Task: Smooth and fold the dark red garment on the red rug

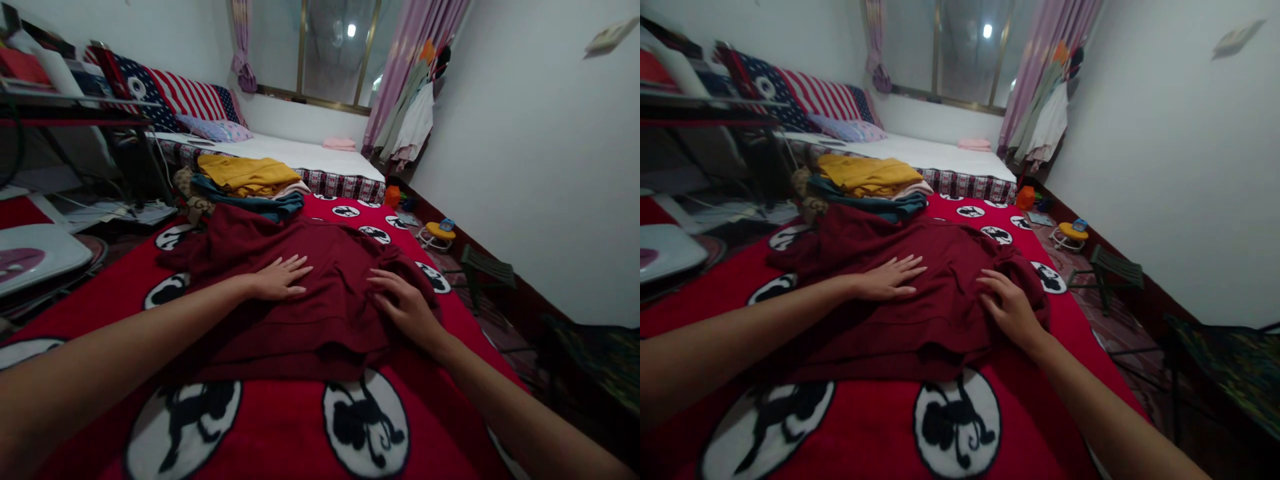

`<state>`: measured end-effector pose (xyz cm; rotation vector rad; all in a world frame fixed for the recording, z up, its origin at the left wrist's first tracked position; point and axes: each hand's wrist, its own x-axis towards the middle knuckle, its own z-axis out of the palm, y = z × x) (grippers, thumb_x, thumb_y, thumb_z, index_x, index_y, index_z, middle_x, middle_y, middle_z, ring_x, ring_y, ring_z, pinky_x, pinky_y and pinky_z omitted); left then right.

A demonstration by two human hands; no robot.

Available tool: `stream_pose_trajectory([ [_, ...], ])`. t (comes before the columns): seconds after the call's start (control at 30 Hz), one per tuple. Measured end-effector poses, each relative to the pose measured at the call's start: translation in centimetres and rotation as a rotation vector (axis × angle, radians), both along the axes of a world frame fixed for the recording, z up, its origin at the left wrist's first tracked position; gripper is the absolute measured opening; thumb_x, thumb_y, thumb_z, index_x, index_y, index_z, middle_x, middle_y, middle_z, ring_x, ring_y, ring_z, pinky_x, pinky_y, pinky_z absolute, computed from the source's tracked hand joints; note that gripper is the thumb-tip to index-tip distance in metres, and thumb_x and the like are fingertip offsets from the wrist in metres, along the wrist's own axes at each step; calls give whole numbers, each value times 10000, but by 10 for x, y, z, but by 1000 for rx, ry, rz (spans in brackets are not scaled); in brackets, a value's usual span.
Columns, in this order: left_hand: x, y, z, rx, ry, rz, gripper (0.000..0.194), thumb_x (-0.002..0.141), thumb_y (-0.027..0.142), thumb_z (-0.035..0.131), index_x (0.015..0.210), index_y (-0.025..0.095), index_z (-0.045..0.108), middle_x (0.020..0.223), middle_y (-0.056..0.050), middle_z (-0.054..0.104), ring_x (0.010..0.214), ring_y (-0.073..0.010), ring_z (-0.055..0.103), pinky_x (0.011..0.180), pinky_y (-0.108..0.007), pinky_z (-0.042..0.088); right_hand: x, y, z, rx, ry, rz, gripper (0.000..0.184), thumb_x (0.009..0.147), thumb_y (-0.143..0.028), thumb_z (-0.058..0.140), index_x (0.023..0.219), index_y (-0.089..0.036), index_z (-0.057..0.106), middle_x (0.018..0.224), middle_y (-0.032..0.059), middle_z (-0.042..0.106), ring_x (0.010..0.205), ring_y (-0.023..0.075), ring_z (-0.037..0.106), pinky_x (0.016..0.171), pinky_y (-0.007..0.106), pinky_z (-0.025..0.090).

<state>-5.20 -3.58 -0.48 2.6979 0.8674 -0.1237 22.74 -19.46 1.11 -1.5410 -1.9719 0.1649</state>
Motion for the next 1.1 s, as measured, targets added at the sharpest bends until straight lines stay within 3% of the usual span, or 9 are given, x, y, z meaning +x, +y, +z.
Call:
stream_pose_trajectory([
  [0.07, -26, -14, 11, -123, -62, -49, 632, 897, 501, 451, 1474, 268, 338, 1600, -56, 125, 1470, -269, 97, 1159, -466, 147, 5, -39, -2, 95, 0, -2, 271, 905, -237, 479, 1131, -240, 627, 1235, 105, 600, 1162, 208, 575, 969, 361, 483],
  [0.2, -71, -40, 36, -240, -232, -54, 412, 852, 478, 532, 1173, 247, 649, 1377, -61, 527, 1261, -232, 483, 1045, -307, 360, 14, -87, -20, 102, -211, 25, 361, 875, -182, 502, 1217, -269, 575, 1219, 113, 600, 1125, 220, 590, 907, 377, 524],
  [0.27, -88, -54, 45, -191, -205, -36, 307, 814, 446, 580, 982, 213, 688, 1142, -48, 628, 1035, -193, 591, 907, -254, 433, 19, -91, -30, 148, -320, -7, 418, 862, -149, 489, 1256, -270, 556, 1255, 111, 595, 1157, 228, 570, 944, 411, 503],
  [0.33, -103, -69, 50, -148, -99, -17, 219, 757, 392, 632, 867, 206, 666, 979, -19, 631, 857, -160, 599, 758, -226, 448, 23, -87, -36, 183, -396, -44, 442, 858, -120, 454, 1265, -259, 557, 1266, 106, 601, 1160, 230, 566, 969, 435, 476],
  [0.47, -123, -91, 49, -72, 45, 23, 182, 653, 216, 644, 832, 223, 616, 897, 0, 614, 746, -154, 571, 641, -234, 412, 27, -68, -36, 160, -462, -73, 371, 876, -121, 405, 1149, -235, 629, 1113, 99, 674, 1009, 228, 620, 902, 415, 470],
  [0.63, -131, -97, 38, -2, -21, 18, 212, 662, 62, 496, 786, 212, 578, 883, -4, 604, 756, -142, 579, 655, -239, 398, 31, -54, -22, 100, -389, -32, 248, 899, -178, 426, 905, -240, 667, 898, 86, 697, 836, 215, 633, 786, 384, 463],
  [0.9, -136, -95, 25, 27, -29, 48, 318, 685, -5, 377, 785, 209, 590, 871, -10, 618, 750, -144, 587, 664, -240, 393, 68, -70, 19, -156, -10, 104, 161, 901, -295, 509, 903, -283, 670, 900, 78, 669, 820, 180, 646, 690, 281, 511],
  [1.0, -134, -95, 37, -23, -48, 37, 285, 654, 9, 396, 743, 199, 589, 823, -9, 624, 726, -148, 574, 661, -233, 394, 82, -79, 34, -228, -3, 95, 208, 909, -369, 513, 898, -280, 700, 882, 102, 669, 766, 176, 647, 641, 267, 502],
  [1.1, -134, -98, 67, -107, -53, 79, 247, 614, 42, 411, 711, 190, 583, 752, 3, 613, 695, -148, 546, 656, -216, 396, 86, -91, 48, -297, -7, 47, 318, 908, -465, 490, 893, -251, 725, 855, 113, 664, 733, 185, 637, 612, 270, 497],
])
